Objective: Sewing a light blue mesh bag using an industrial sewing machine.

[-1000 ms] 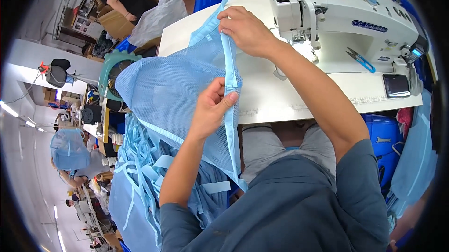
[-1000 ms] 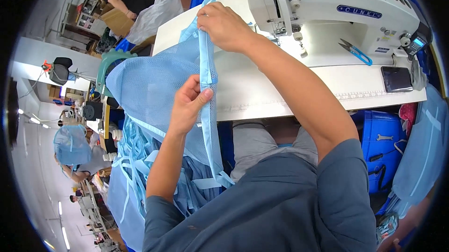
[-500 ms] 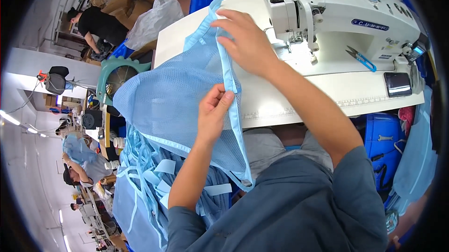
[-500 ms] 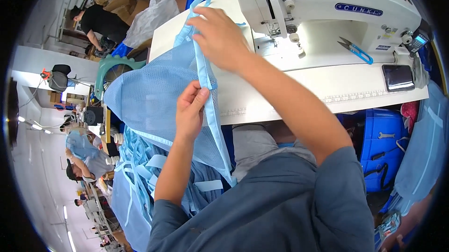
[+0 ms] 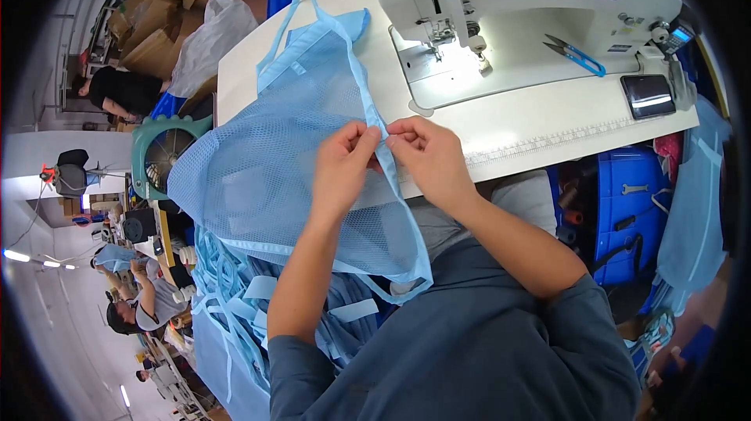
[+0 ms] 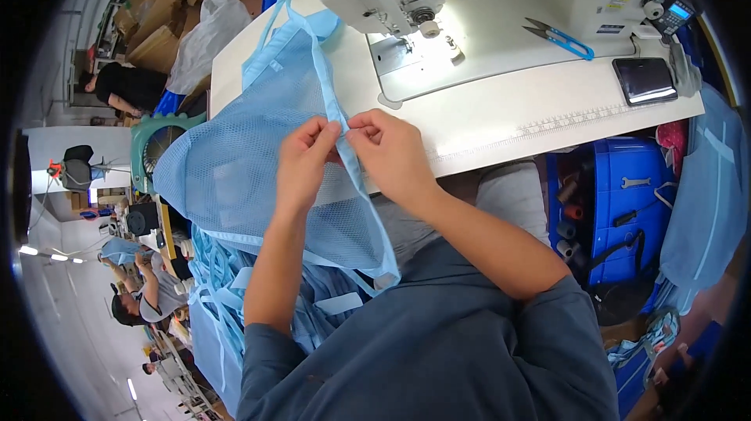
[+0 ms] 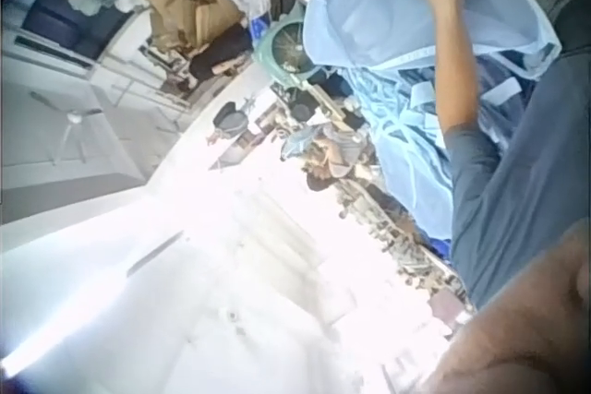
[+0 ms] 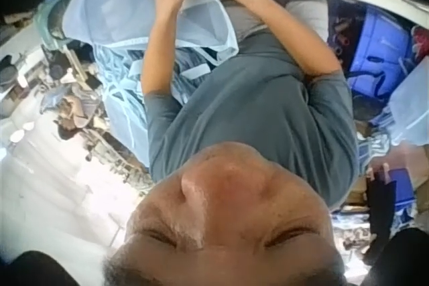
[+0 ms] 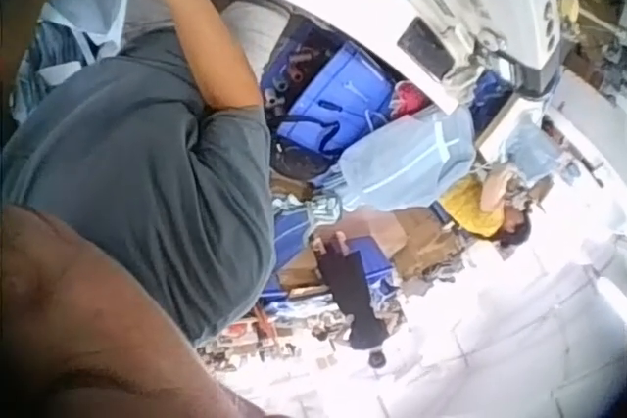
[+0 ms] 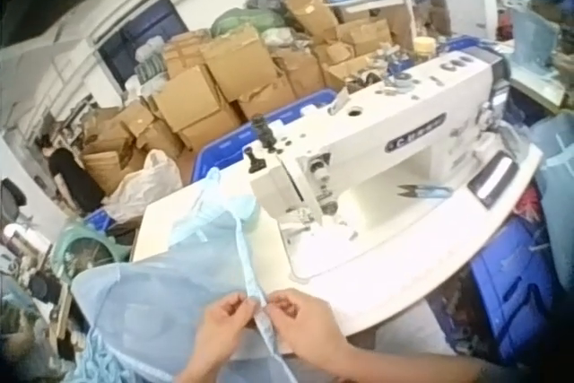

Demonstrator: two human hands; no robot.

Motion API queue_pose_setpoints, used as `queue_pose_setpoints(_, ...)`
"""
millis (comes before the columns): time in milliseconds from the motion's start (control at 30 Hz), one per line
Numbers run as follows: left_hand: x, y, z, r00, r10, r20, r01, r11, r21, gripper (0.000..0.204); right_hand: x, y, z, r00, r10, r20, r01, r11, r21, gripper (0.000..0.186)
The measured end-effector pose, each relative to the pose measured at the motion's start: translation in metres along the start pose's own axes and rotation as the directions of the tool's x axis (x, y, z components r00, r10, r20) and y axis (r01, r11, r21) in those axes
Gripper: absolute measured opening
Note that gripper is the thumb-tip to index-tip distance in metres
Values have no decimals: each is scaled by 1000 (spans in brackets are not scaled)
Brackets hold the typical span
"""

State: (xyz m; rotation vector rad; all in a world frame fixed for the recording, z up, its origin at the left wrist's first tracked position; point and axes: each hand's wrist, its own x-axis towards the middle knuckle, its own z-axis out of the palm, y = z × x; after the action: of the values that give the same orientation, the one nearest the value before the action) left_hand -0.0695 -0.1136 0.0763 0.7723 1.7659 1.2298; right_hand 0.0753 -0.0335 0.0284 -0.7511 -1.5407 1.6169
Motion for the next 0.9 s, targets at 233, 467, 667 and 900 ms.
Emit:
queue_pose_setpoints(233,5,-16,16,987,160,10,-160,987,5,25,5,-3,-18,967,231,106,-252,929,271,17)
queue_pose_setpoints(467,3,-26,12,986,166,-33,-170,972,-164,25,-4,-3,-13,962,243,121,-271,882,385,12)
queue_pose_setpoints(667,-2,-24,11,963,256,-88,-253,967,39,22,-9,-5,-4,983,178,36,-182,955,235,10)
queue_pose_setpoints(900,-10,-19,21,934,347,-83,-329,928,175,26,-4,-2,-7,952,297,68,-303,901,311,15)
